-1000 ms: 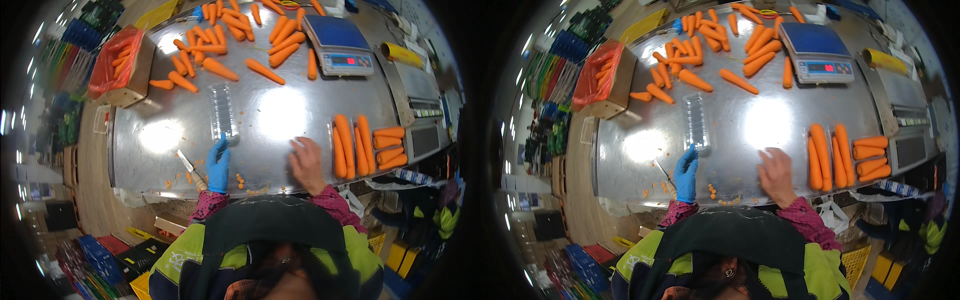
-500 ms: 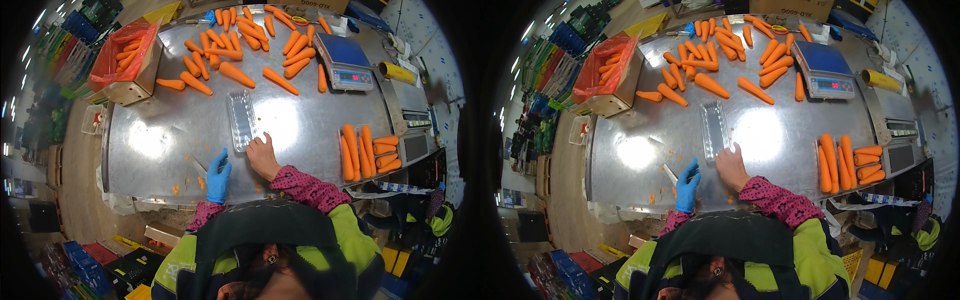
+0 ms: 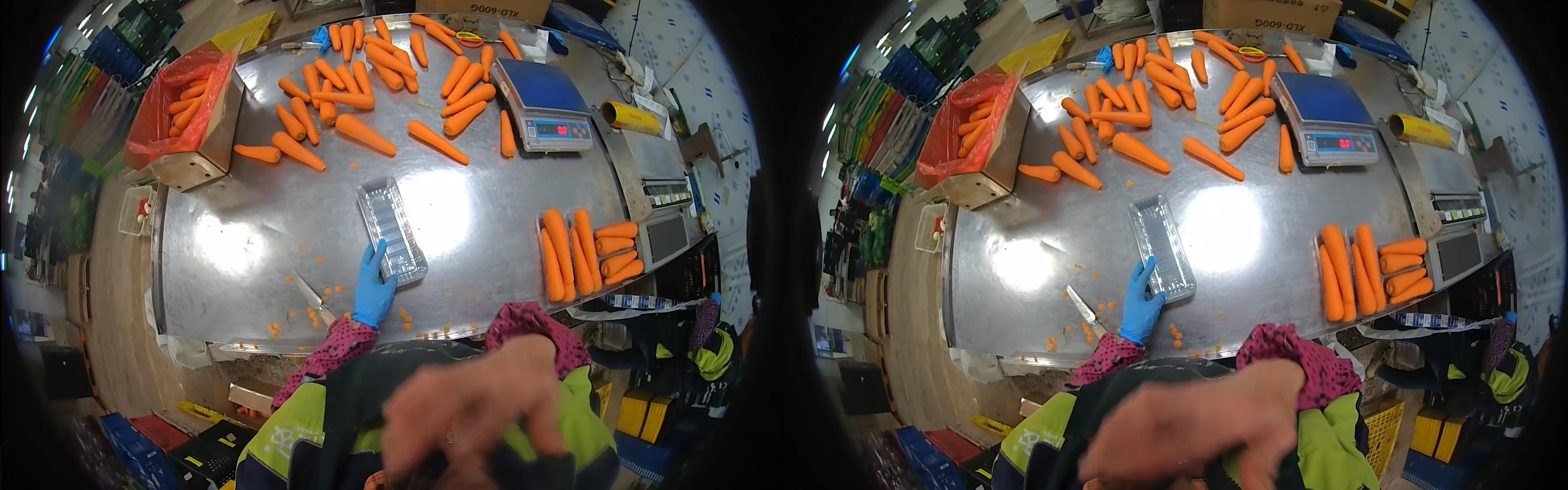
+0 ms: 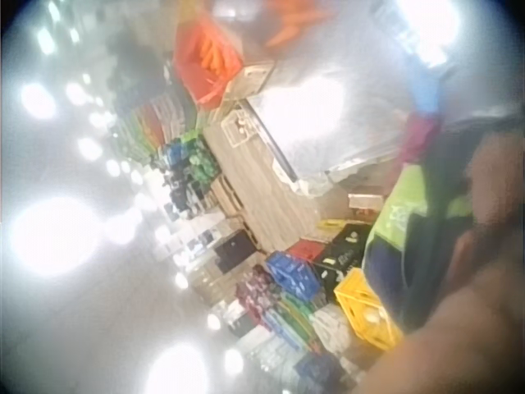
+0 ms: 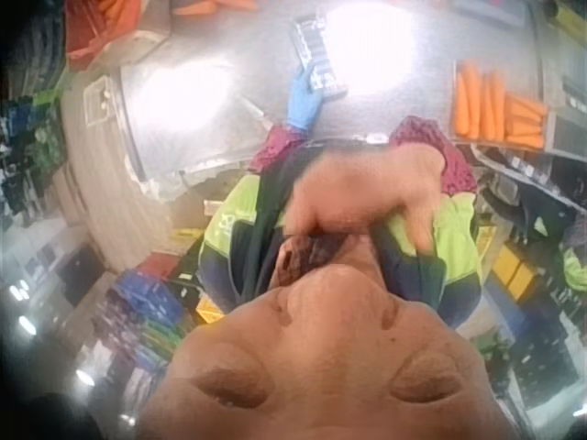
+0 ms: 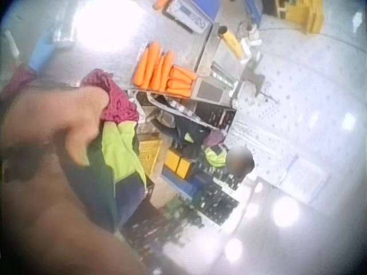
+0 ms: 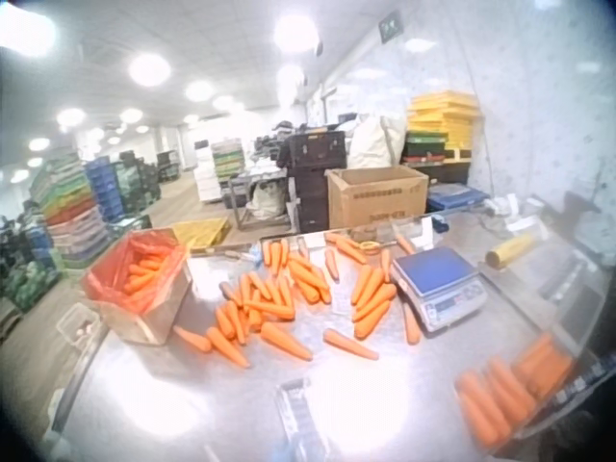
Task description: The person organizes and packs carrots into plastic containers at a metal workbench, weighing them on a digital scale and wrapping the containers with film.
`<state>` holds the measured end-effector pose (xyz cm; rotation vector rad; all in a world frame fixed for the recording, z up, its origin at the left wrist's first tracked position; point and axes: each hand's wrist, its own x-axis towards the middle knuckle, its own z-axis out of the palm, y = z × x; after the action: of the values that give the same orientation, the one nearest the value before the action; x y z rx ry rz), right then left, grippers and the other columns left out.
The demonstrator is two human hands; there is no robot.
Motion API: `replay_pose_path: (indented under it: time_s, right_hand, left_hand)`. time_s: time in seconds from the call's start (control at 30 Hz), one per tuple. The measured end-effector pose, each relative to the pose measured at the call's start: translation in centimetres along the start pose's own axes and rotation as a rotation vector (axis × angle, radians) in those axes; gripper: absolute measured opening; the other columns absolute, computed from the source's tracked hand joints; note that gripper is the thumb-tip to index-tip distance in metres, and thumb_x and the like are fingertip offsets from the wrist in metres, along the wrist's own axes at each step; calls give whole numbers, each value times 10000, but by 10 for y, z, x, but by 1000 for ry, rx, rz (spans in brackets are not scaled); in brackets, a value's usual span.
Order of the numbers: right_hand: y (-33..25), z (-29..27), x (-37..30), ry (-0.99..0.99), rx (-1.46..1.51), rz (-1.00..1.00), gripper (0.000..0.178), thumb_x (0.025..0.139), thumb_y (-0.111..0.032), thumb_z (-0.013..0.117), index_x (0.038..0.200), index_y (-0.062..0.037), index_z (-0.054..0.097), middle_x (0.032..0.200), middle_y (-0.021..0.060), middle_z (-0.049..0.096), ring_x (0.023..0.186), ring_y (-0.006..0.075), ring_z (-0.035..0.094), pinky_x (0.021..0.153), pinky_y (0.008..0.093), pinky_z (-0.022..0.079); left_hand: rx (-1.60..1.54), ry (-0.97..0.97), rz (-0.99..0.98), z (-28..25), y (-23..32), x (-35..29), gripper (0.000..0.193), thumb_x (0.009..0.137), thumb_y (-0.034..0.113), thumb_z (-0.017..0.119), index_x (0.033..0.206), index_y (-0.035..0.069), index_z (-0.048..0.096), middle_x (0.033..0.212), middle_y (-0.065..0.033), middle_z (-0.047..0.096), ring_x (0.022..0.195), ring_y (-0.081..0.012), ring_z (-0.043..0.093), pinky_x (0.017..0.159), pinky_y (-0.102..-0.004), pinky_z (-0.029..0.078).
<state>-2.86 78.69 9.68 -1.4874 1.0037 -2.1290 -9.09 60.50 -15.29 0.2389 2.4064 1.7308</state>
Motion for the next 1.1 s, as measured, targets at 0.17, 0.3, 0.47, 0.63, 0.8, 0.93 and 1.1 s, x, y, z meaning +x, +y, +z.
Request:
replay_pose_path:
  time_s: [0.17,0.3,0.47,0.63,0.8,0.93,1.1]
  right_hand:
    - [5,4,-11,-68,42,-322,626,965,-461,597,1369,11,517,1405,301,473,1223,469,518,1007,550,400]
    - [1,-45,-64,193,-503,307,184,909,-131,678,1060,-26,689,1303,158,580,1241,328,521,1057,485,393]
    - [129,-67,-153,41,-1658,715,234,815,-82,654,1036,-5,656,1080,110,598,1067,269,568,1071,541,333]
    - [152,-73,-180,90,-1652,634,118,733,-58,630,849,-65,616,888,58,542,917,241,558,1074,585,308]
    - [147,-74,-172,116,-1711,654,88,717,-51,630,787,-87,590,809,49,537,858,242,568,1060,575,326]
    - [139,-80,-167,73,-1664,741,89,727,-69,649,786,-95,588,797,47,539,848,236,578,1047,568,346]
    - [135,-77,-164,47,-1655,766,76,757,-64,650,790,-94,589,797,50,541,864,233,584,1031,554,376]
  left_hand:
    - [4,49,-11,17,10,-9,780,778,-130,572,1513,24,361,1530,-218,362,1411,-334,395,1152,-374,362]
    - [-472,35,-135,35,-2,-22,806,828,-157,535,1558,35,254,1459,-169,429,1276,-242,504,1044,-350,455]
    - [-337,55,-151,37,6,-30,838,875,-65,583,1598,125,205,1090,-114,651,882,-126,638,786,-274,549]
    - [-225,43,-251,27,20,-36,842,880,-7,598,1604,186,213,830,-63,633,682,-81,545,661,-258,509]
    - [-178,-84,-213,4,14,-27,820,876,16,624,1589,207,268,1061,-139,665,803,-124,607,782,-279,536]
    - [-61,-130,-146,-33,-3,11,759,887,57,632,1566,209,329,1251,-176,624,960,-191,629,901,-327,527]
    - [74,-155,-76,-76,-6,67,636,918,84,602,1521,174,423,1344,-154,579,1040,-236,616,936,-339,508]
